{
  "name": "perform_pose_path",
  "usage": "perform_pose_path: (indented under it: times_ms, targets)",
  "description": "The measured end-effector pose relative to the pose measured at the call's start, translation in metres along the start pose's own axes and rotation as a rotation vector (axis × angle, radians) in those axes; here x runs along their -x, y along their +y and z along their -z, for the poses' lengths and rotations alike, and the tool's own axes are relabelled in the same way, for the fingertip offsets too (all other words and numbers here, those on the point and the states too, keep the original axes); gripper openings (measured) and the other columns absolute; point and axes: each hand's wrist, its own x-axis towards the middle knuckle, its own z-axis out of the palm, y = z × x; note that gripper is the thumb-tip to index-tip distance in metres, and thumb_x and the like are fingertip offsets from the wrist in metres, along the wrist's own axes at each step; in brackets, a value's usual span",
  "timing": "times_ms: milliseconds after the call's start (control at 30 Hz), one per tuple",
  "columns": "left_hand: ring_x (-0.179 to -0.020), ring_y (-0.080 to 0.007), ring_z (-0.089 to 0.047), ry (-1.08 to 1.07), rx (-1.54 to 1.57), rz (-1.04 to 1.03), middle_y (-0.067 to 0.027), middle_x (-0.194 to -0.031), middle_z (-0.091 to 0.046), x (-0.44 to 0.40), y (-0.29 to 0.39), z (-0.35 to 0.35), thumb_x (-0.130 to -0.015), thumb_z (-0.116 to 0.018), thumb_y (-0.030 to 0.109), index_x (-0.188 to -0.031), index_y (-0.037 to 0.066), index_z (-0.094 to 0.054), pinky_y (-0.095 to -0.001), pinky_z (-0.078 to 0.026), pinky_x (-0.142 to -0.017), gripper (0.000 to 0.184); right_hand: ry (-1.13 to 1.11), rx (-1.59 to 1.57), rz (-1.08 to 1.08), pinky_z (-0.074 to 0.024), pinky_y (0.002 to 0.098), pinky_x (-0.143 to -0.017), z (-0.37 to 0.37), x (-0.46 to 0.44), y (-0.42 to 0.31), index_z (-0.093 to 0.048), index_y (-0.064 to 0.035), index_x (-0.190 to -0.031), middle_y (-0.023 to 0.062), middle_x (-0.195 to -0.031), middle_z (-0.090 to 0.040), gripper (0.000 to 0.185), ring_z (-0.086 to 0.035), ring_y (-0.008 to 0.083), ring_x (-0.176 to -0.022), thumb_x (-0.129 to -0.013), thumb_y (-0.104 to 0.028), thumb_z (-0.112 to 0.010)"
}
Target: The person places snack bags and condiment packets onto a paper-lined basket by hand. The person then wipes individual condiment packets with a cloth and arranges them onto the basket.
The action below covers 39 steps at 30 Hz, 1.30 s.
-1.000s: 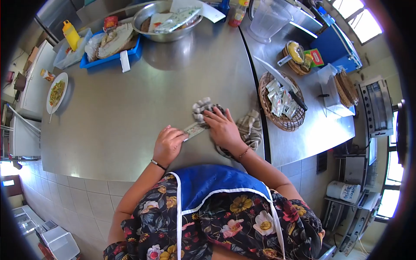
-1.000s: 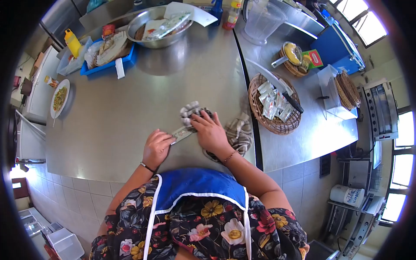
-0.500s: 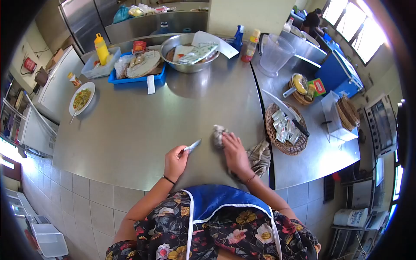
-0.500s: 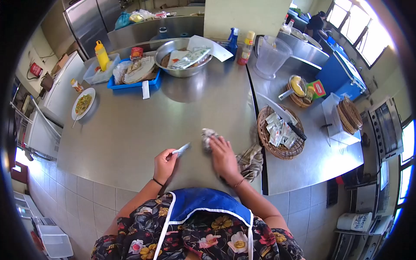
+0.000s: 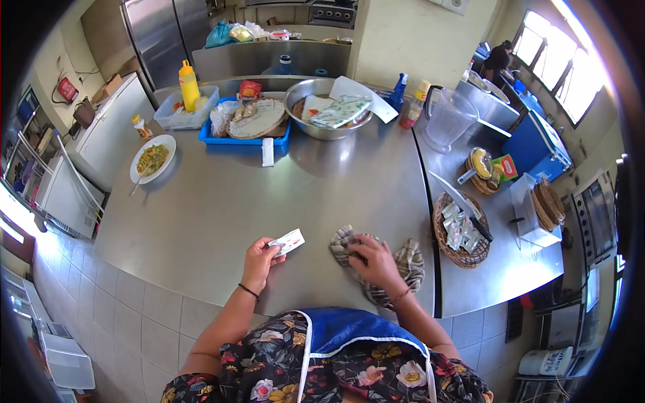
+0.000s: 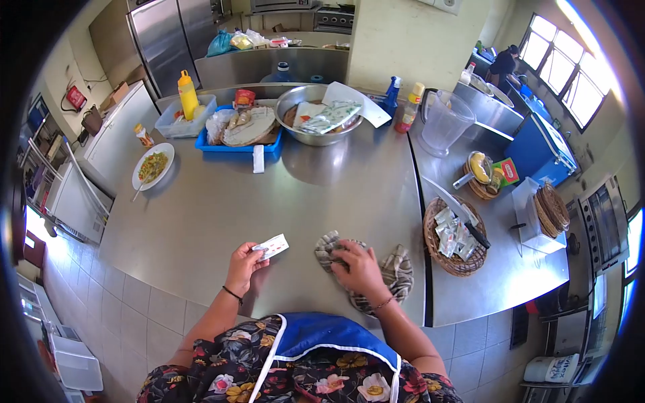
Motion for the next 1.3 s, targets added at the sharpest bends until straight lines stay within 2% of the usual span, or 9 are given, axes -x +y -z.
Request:
perform_pose_path:
  times_ms: [67,100,233,367,433,667,767,967,1300]
  targets:
    - [-0.080,-0.0151,-0.066,0.018,0.001,-0.003,-0.0097,-0.098,-0.066,-0.001,0.012,0.018,-0.091,-0.057,0.002,-0.101,0.000,-0.059,-0.0264,-0.059,-0.072,0.010,0.080,-0.027,-0.021,-0.0337,0.0544,-0.108,0.012,-0.032,-0.013,-0.065,-0.0156,-0.120,0.0054,-0.133,-0.058,0.037,-0.053,0.0295,-0.124,-0.086,-0.030,-0.065]
    - [-0.079,-0.0152,-0.066,0.023,0.012,-0.002,-0.0095,-0.097,-0.066,-0.003,0.014,0.027,-0.091,-0.057,0.002,-0.101,0.001,-0.059,-0.0265,-0.059,-0.072,0.010,0.179,-0.013,0.068,-0.0426,0.0482,-0.101,0.009,-0.052,-0.015,-0.063,-0.0139,-0.123,0.0054,-0.129,-0.060,0.039,-0.059,0.0298,-0.115,-0.087,-0.028,-0.065]
    - [-0.077,-0.0169,-0.067,0.022,0.009,0.036,-0.0100,-0.094,-0.067,-0.005,0.024,0.054,-0.091,-0.059,0.003,-0.102,0.001,-0.060,-0.0270,-0.056,-0.069,0.011,0.144,-0.095,0.188,-0.0533,0.0413,-0.087,-0.003,-0.143,-0.054,-0.055,-0.0143,-0.131,0.0061,-0.132,-0.057,0.044,-0.061,0.0315,-0.107,-0.089,-0.025,-0.061]
    - [-0.077,-0.0180,-0.068,0.024,0.079,0.102,-0.0124,-0.095,-0.068,0.003,0.029,0.079,-0.092,-0.060,0.004,-0.104,-0.001,-0.059,-0.0266,-0.055,-0.069,0.014,0.159,0.005,0.345,-0.0539,0.0420,-0.085,-0.043,-0.252,-0.079,-0.047,-0.0174,-0.138,0.0064,-0.141,-0.049,0.049,-0.063,0.0316,-0.105,-0.091,-0.022,-0.058]
    - [-0.078,-0.0183,-0.068,0.021,0.090,0.124,-0.0134,-0.095,-0.068,0.008,0.032,0.096,-0.092,-0.060,0.004,-0.105,-0.002,-0.058,-0.0264,-0.055,-0.069,0.014,0.077,0.065,0.273,-0.0545,0.0425,-0.083,-0.047,-0.297,-0.106,-0.046,-0.0178,-0.140,0.0073,-0.142,-0.048,0.052,-0.064,0.0301,-0.102,-0.090,-0.021,-0.058]
    - [-0.077,-0.0191,-0.068,0.083,0.181,0.081,-0.0141,-0.092,-0.068,0.001,0.045,0.144,-0.092,-0.060,0.002,-0.110,-0.003,-0.055,-0.0273,-0.055,-0.070,0.020,0.174,0.197,0.242,-0.0544,0.0399,-0.080,-0.111,-0.411,-0.092,-0.064,-0.0128,-0.116,0.0075,-0.120,-0.062,0.028,-0.066,0.0264,-0.097,-0.089,-0.019,-0.058]
    - [-0.075,-0.0190,-0.068,0.141,0.194,0.062,-0.0132,-0.090,-0.068,-0.007,0.055,0.156,-0.092,-0.060,0.002,-0.112,-0.002,-0.053,-0.0274,-0.055,-0.069,0.022,0.343,0.119,0.302,-0.0538,0.0374,-0.081,-0.112,-0.413,-0.092,-0.071,-0.0103,-0.097,0.0063,-0.103,-0.068,0.016,-0.066,0.0258,-0.095,-0.087,-0.018,-0.061]
    - [-0.080,-0.0188,-0.069,0.120,0.164,0.009,-0.0134,-0.099,-0.068,-0.028,0.084,0.162,-0.093,-0.058,0.003,-0.114,0.000,-0.053,-0.0288,-0.057,-0.075,0.022,0.507,-0.038,0.449,-0.0550,0.0355,-0.080,-0.114,-0.378,-0.101,-0.071,-0.0100,-0.098,0.0045,-0.106,-0.069,0.016,-0.067,0.0243,-0.092,-0.082,-0.014,-0.068]
    - [-0.082,-0.0187,-0.069,-0.016,0.030,-0.172,-0.0136,-0.101,-0.069,-0.028,0.125,0.136,-0.092,-0.057,0.000,-0.125,0.001,-0.053,-0.0279,-0.055,-0.075,0.032,0.258,-0.145,0.557,-0.0564,0.0361,-0.077,-0.108,-0.210,-0.122,-0.070,-0.0098,-0.104,0.0089,-0.113,-0.068,0.025,-0.068,0.0264,-0.091,-0.080,-0.008,-0.069]
